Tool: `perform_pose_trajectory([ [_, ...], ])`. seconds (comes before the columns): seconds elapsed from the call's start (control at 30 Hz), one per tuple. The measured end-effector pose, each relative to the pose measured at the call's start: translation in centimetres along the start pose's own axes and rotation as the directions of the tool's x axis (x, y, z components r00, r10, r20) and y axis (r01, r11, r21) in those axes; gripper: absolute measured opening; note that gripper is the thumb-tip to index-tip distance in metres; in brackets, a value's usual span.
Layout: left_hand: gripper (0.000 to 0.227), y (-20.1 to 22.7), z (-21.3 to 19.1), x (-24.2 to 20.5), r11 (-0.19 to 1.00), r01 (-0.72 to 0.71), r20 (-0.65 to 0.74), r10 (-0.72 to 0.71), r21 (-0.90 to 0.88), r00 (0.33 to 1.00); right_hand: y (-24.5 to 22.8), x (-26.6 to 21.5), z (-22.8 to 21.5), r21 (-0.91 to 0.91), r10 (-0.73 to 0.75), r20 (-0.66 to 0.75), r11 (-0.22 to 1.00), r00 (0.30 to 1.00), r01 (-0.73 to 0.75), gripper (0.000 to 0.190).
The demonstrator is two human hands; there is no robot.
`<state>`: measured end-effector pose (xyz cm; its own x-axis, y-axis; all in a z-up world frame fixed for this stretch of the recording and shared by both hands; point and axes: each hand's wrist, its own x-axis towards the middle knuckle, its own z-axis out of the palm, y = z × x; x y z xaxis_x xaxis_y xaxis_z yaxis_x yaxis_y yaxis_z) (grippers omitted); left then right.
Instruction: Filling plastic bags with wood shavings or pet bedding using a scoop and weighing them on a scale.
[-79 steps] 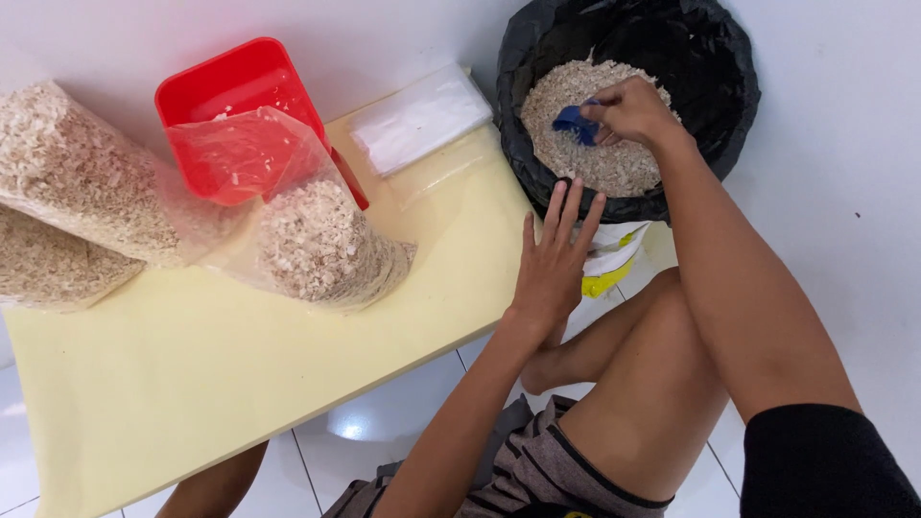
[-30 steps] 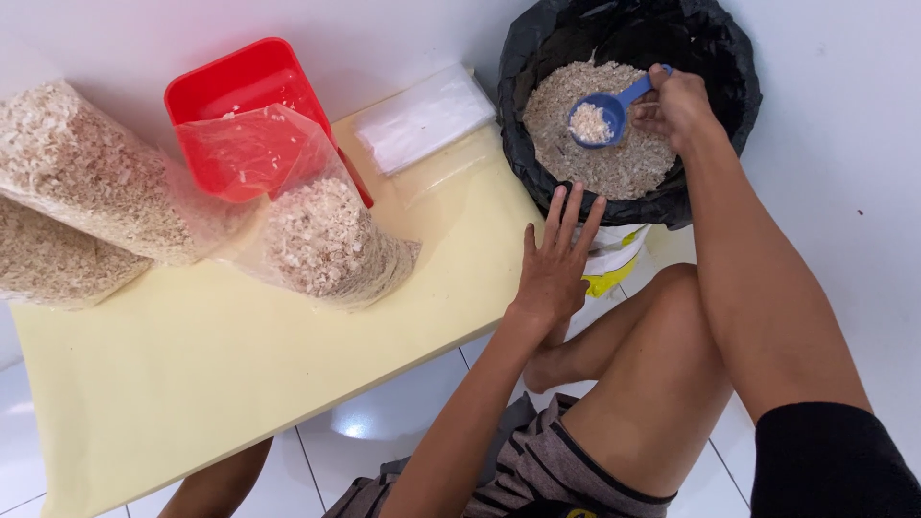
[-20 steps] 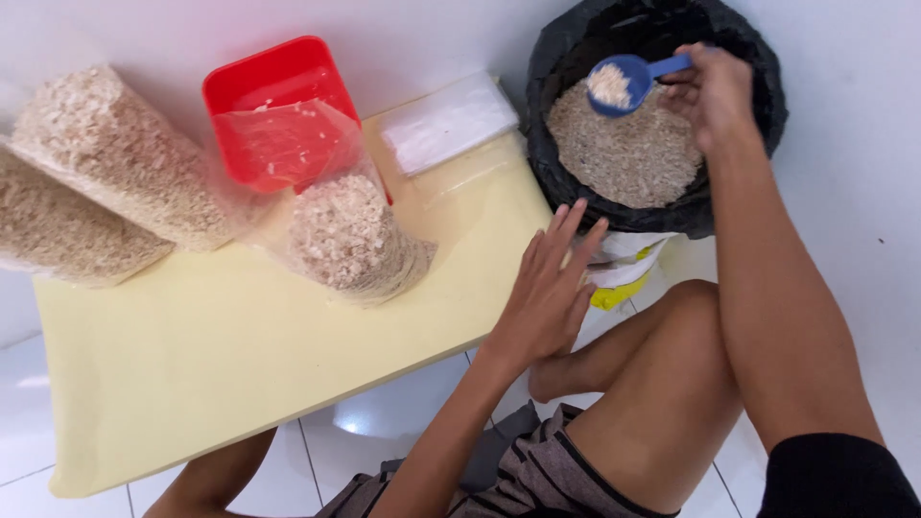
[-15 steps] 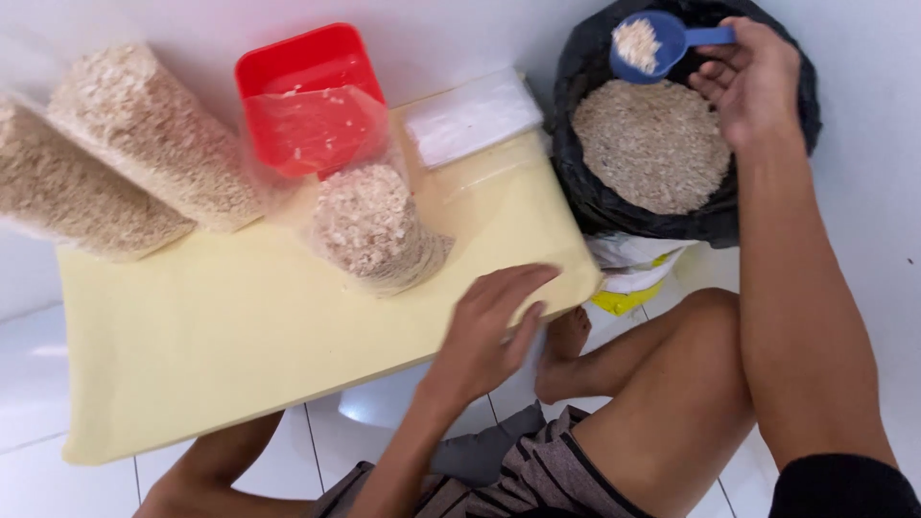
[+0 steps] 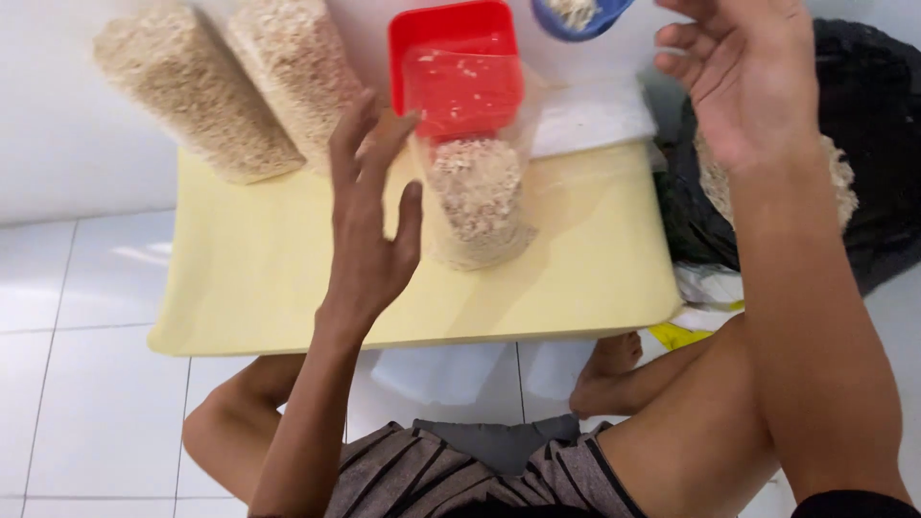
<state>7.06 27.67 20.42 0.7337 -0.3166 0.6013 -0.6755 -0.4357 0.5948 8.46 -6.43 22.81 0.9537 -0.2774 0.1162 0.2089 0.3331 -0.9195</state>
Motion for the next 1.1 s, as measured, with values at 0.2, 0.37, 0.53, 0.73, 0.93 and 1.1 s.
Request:
perform_pose_trajectory([
  [0.2, 0.031, -1.3, -1.0, 2.5, 0.963, -0.113, 0.010, 0.114, 0.244, 0.993, 2.4, -0.5, 4.7, -0.341, -0.234, 0.290, 0.881, 0.928, 0.329, 0.022],
  [0.37, 0.015, -1.9, -2.0, 2.9, 0.940, -0.169, 0.031, 0.167, 0.296, 0.985, 1.8, -2.3, 8.1, -0.520, -0.291, 0.518, 0.640, 0.805, 0.566, 0.017],
  [0.53, 0.018, -2.0, -2.6, 2.8, 0.951, -0.162, 0.055, 0.153, 0.262, 0.987, 1.7, -3.5, 9.9, -0.585, -0.291, 0.722, 0.228, 0.628, 0.778, 0.016],
  [0.73, 0.018, -1.6, -2.3, 2.9, 0.959, -0.167, 0.055, 0.159, 0.229, 0.986, 1.9, -4.2, 10.2, -0.584, -0.256, 0.708, 0.312, 0.658, 0.750, 0.013],
  [0.93, 0.020, -1.6, -2.0, 2.8, 0.958, -0.168, 0.046, 0.162, 0.233, 0.986, 2.2, -4.2, 9.6, -0.572, -0.194, 0.630, 0.540, 0.752, 0.618, 0.014],
  [1.1, 0.019, -1.5, -2.0, 2.7, 0.962, -0.164, 0.052, 0.156, 0.218, 0.986, 2.3, -4.1, 9.1, -0.564, -0.224, 0.616, 0.544, 0.755, 0.621, 0.013],
])
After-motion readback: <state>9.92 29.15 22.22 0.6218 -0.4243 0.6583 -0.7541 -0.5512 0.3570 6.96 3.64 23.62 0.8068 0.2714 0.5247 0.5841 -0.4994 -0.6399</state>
